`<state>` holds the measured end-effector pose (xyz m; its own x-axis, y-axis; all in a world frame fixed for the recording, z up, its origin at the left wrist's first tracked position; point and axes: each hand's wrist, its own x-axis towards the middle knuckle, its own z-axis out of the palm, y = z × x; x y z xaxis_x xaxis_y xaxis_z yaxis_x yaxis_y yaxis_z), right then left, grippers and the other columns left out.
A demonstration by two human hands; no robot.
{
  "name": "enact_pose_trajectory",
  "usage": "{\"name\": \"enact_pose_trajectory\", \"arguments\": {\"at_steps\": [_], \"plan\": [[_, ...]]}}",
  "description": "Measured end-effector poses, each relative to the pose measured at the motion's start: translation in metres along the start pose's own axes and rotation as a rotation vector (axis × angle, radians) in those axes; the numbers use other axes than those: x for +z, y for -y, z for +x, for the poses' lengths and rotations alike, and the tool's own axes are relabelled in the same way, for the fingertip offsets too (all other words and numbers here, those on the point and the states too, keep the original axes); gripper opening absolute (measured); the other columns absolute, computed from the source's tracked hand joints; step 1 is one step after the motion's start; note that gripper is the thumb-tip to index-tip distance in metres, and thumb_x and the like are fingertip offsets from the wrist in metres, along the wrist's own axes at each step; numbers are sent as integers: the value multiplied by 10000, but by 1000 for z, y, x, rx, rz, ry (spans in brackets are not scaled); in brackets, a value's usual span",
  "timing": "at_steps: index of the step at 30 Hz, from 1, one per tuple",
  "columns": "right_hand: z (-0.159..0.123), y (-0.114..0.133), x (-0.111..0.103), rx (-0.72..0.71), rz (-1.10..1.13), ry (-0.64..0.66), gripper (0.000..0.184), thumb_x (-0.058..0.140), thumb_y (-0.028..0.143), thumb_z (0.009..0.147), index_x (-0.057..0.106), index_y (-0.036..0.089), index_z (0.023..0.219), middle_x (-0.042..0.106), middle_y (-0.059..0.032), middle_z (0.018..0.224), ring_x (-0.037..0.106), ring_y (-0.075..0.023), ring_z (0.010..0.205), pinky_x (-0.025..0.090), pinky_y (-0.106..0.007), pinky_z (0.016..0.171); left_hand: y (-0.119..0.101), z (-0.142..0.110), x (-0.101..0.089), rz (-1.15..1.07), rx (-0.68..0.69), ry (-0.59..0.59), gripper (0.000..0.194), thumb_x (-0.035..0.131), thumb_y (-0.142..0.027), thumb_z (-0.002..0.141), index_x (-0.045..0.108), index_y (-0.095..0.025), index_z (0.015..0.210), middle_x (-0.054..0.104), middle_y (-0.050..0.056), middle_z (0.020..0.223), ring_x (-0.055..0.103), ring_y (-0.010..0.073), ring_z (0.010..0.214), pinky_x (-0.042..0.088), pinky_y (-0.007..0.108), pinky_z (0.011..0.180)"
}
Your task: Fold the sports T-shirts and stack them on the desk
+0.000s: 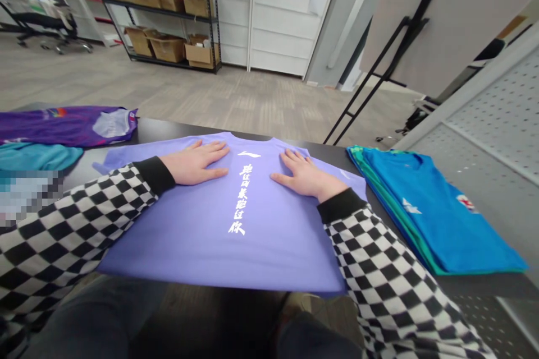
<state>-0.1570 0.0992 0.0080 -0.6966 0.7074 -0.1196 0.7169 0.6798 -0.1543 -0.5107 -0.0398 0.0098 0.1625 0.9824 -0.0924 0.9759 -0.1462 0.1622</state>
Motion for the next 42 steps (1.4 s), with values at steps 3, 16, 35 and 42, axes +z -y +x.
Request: {"name": "enact_pose_trajectory", "arguments": {"at_steps": [3,16,35,42], "plan": [[1,-14,-2,98,16,8,1018,402,891,1042,329,254,1833,213,-103,1913,137,-412,1775,158,-658,1429,11,4,0,27,-98,-25,903,287,-776,1098,286,-268,1846,221,74,1912,202,335,1778,121,555,1436],[11,-103,2,413,67,-169,685,258,490,1172,451,232,1776,305,-116,1885,256,-377,1756,183,-713,1400,64,9,0,66,-368,-36,881,186,-746,1103,233,-292,1857,171,81,1924,171,343,1783,156,642,1414],[-29,-84,-11,448,8,-217,823,367,663,1135,334,214,1823,246,-156,1902,212,-446,1756,183,-755,1376,64,9,-2,91,-396,-28,886,214,-721,1109,212,-250,1860,146,102,1928,162,404,1776,172,667,1393],[-23,-85,9,433,3,-142,855,336,728,1129,328,240,1831,196,-131,1913,163,-442,1768,134,-744,1389,66,11,0,94,-394,-36,877,227,-717,1118,219,-247,1859,173,114,1924,189,415,1768,180,678,1386]]}}
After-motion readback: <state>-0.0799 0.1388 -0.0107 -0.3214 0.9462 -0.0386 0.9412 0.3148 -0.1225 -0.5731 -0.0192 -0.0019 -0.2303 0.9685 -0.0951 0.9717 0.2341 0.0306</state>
